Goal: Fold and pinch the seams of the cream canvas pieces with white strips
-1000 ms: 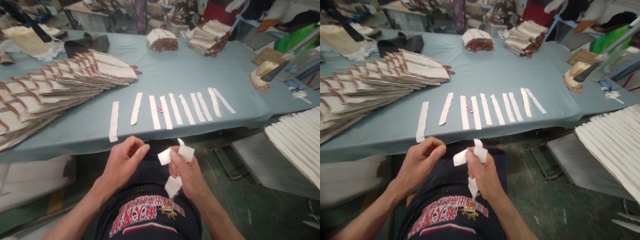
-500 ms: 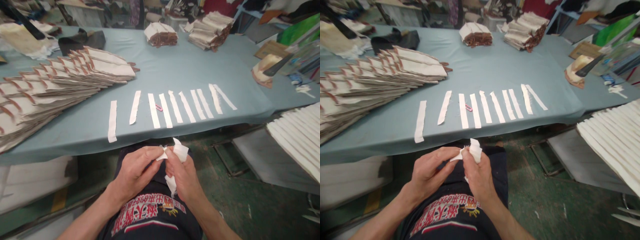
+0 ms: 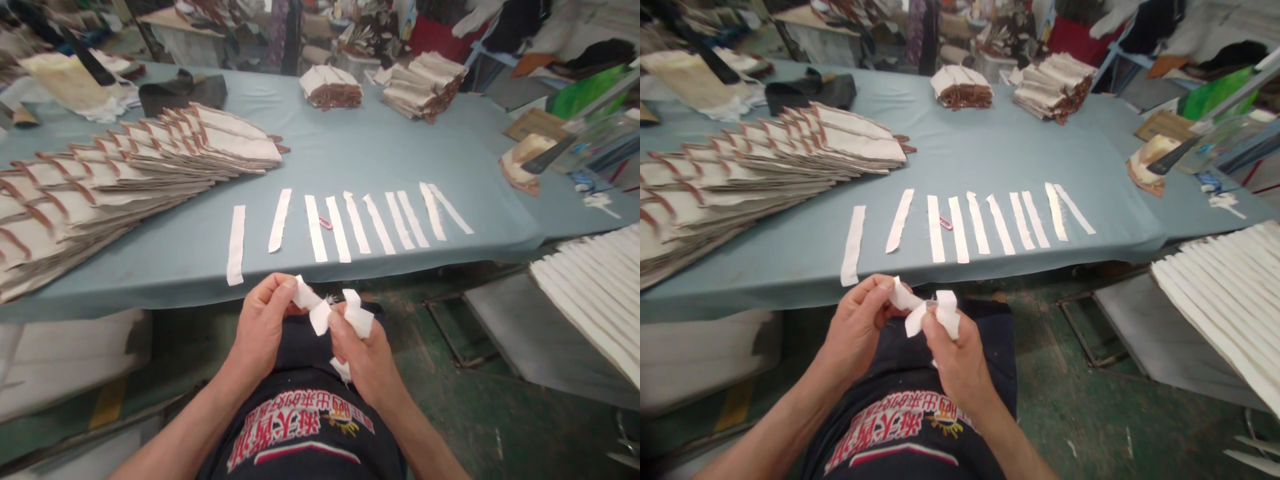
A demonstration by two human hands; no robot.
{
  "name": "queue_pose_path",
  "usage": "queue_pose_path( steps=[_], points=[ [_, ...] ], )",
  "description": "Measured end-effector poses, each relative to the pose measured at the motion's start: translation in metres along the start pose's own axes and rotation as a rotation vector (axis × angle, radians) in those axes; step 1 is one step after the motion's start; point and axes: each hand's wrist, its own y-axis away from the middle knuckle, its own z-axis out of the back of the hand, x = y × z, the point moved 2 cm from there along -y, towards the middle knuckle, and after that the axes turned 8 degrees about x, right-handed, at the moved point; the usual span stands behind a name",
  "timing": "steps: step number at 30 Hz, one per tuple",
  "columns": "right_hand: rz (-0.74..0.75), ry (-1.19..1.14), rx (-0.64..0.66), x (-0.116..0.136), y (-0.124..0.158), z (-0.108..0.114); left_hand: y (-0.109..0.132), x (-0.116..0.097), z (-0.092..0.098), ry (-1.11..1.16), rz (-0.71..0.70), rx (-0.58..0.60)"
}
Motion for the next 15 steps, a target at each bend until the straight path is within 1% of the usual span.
queue_pose_path(
  steps=[2,4,6,8,9,11,13,15],
  points=[
    [0.034,0.087,0.027,0.004,0.005,0.002,-0.006,-0.011,0.007,-0.173,-0.139,-0.068],
    [0.083,0.192,0.057,0.006,0.010,0.004,-0.015,-0.020,0.014,-0.226,-0.190,-0.113],
    [0.115,0.293,0.085,0.004,0.016,0.005,-0.025,-0.028,0.019,-0.188,-0.186,-0.147],
    [0.122,0.393,0.079,-0.005,0.024,0.007,-0.038,-0.037,0.025,-0.164,-0.180,-0.168],
    [0.122,0.449,0.058,-0.012,0.030,0.008,-0.044,-0.043,0.028,-0.163,-0.182,-0.176],
    [0.132,0.585,-0.031,-0.028,0.041,0.009,-0.059,-0.056,0.035,-0.164,-0.180,-0.194],
    [0.172,0.700,-0.087,-0.042,0.051,0.008,-0.077,-0.071,0.042,-0.173,-0.166,-0.210],
    [0.247,0.771,-0.096,-0.051,0.056,0.006,-0.099,-0.086,0.047,-0.193,-0.151,-0.228]
  ],
)
